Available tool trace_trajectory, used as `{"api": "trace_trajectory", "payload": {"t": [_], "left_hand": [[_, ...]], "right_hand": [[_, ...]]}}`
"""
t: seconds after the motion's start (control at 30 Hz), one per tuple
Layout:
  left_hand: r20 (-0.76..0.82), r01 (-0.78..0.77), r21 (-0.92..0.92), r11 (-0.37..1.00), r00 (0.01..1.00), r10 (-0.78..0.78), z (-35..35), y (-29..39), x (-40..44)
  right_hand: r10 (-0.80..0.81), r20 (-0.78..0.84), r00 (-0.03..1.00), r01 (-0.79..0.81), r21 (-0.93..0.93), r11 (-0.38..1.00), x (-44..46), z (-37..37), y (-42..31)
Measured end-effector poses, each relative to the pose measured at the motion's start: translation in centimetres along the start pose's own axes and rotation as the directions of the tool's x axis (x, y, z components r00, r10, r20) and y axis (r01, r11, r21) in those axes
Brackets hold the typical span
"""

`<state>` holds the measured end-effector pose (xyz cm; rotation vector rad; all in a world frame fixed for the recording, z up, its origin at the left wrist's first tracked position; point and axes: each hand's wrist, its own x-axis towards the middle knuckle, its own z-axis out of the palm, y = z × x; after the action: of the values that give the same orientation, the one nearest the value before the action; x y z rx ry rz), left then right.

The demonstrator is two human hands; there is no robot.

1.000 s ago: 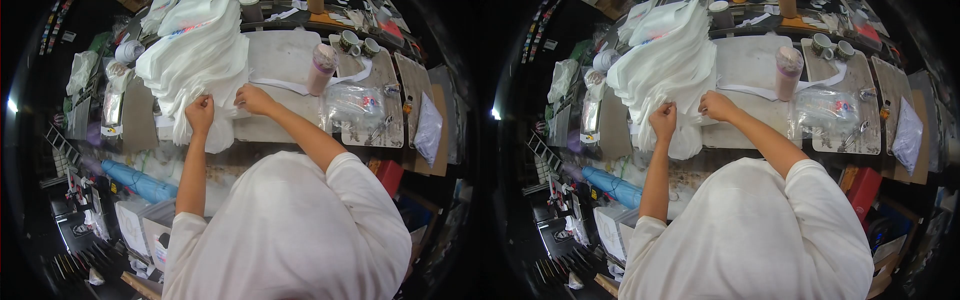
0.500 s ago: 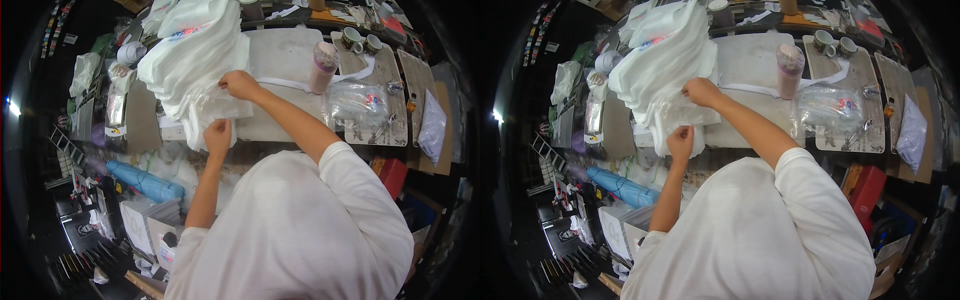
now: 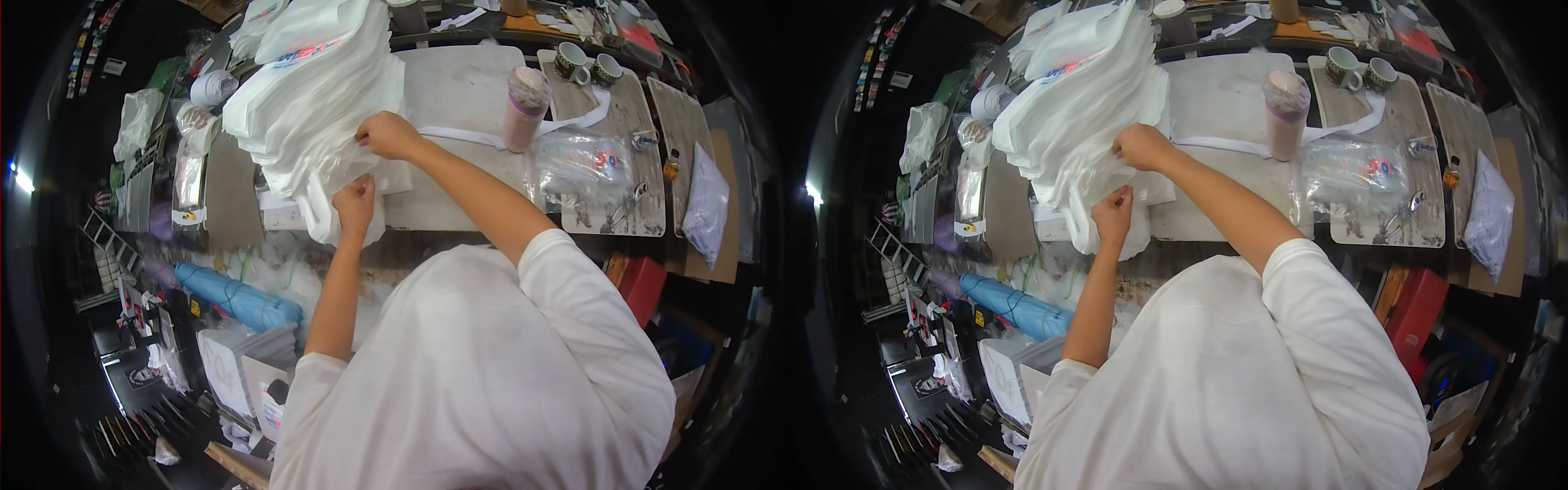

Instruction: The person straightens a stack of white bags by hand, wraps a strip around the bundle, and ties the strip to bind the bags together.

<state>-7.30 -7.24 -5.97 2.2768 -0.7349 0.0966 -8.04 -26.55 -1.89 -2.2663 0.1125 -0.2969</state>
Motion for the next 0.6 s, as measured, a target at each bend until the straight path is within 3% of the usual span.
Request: {"api": "trace_trajectory", "payload": {"t": [0.13,0.23,0.43,0.5,0.53,0.6], "left_hand": [[-0.032,-0.039,0.107,0.994,0.999,0.043,-1.1,-0.8,2.0],[-0.106,-0.102,0.065,0.993,0.988,0.109,-2.3,0.5,2.9],[-0.182,-0.185,0.104,0.977,0.962,0.201,-2.5,0.8,4.4],[-0.186,-0.184,0.114,0.976,0.961,0.203,-2.8,0.9,5.0],[-0.169,-0.2,0.151,0.968,0.96,0.224,-2.9,0.9,5.1],[-0.145,-0.211,0.191,0.959,0.96,0.24,-3.1,1.0,5.1]], "right_hand": [[-0.03,-0.003,1.0,0.03,-0.029,0.999,0.2,0.0,0.0],[-0.018,-0.031,0.999,0.019,0.009,1.0,0.2,0.0,-0.1],[-0.009,-0.122,0.992,0.032,0.184,0.982,-1.6,-0.4,0.0],[0.058,-0.359,0.932,0.044,0.27,0.962,-3.9,0.2,0.7],[0.054,-0.355,0.933,0.047,0.27,0.962,-5.1,0.5,1.4],[-0.133,-0.105,0.986,0.152,0.194,0.969,-7.2,2.0,3.0]]}}
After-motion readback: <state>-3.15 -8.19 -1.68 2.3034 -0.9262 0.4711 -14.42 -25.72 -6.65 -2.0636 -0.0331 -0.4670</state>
